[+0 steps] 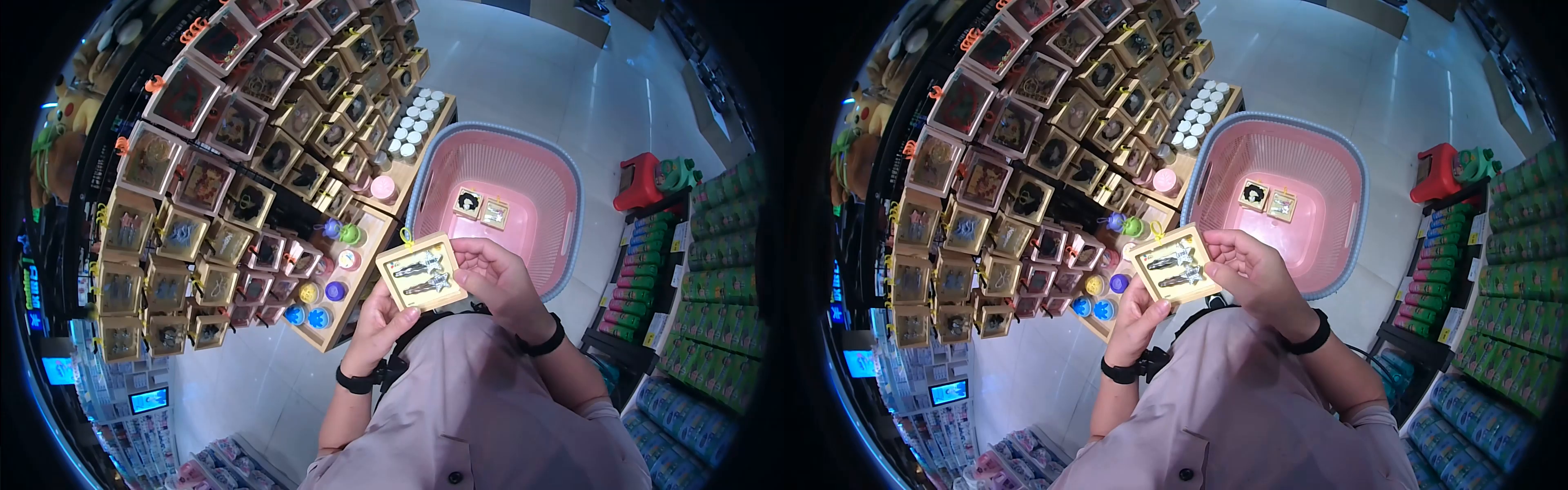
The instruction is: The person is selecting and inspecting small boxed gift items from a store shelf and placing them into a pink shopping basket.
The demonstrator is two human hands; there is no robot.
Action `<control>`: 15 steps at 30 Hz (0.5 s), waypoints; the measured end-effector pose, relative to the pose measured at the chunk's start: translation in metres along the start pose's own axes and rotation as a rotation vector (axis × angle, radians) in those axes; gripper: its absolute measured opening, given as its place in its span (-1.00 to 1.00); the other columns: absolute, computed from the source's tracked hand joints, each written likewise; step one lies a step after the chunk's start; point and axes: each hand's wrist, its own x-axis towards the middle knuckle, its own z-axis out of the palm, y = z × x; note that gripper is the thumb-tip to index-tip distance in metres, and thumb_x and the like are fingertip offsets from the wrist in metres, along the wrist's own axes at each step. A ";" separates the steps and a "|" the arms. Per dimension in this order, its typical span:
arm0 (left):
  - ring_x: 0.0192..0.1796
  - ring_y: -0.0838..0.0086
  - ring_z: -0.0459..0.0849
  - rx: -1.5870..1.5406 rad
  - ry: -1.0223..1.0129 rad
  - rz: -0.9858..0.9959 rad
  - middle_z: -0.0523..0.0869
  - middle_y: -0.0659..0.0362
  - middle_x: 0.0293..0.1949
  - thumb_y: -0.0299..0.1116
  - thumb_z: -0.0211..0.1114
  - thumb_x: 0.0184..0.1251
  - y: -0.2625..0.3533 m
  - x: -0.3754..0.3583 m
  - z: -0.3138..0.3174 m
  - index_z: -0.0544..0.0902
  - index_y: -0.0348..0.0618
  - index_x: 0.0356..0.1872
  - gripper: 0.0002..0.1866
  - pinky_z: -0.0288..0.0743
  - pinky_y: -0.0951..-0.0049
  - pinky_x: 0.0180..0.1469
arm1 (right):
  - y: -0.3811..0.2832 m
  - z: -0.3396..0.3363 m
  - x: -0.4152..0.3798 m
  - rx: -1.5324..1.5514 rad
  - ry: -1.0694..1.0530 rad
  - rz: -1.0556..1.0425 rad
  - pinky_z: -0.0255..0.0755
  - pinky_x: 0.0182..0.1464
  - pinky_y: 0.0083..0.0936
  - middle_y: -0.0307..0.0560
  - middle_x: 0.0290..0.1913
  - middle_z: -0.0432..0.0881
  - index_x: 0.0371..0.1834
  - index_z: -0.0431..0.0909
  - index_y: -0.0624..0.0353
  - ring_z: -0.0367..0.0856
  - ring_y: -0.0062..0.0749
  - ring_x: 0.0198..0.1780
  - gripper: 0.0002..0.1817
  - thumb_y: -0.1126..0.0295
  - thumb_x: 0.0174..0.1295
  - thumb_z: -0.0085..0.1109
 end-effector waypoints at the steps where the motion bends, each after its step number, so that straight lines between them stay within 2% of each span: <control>1: 0.38 0.41 0.56 0.017 0.010 -0.019 0.58 0.07 0.34 -0.52 0.28 0.51 -0.001 -0.001 -0.001 0.28 -0.32 0.51 -0.38 0.44 0.37 0.42 | 0.000 -0.001 0.001 -0.030 0.009 -0.006 0.56 0.10 -0.62 -0.08 0.11 0.63 0.34 0.44 0.45 0.62 -0.62 0.02 -0.56 0.59 0.42 0.17; 7: 0.33 0.42 0.62 0.115 0.071 -0.036 0.63 0.04 0.32 -0.53 0.24 0.55 -0.004 -0.003 -0.010 0.27 -0.32 0.52 -0.41 0.49 0.41 0.37 | -0.009 0.002 0.016 -0.153 -0.024 -0.005 0.56 0.03 -0.68 -0.15 0.01 0.62 0.31 0.48 0.41 0.61 -0.67 -0.02 -0.59 0.56 0.43 0.21; 15: 0.32 0.39 0.64 0.094 0.157 0.080 0.65 -0.01 0.30 -0.48 0.24 0.57 0.011 -0.007 -0.018 0.29 -0.38 0.49 -0.43 0.51 0.38 0.37 | -0.001 0.012 0.024 -0.110 -0.051 -0.004 0.56 0.13 -0.61 -0.09 0.06 0.65 0.29 0.49 0.40 0.64 -0.59 0.06 -0.61 0.55 0.44 0.22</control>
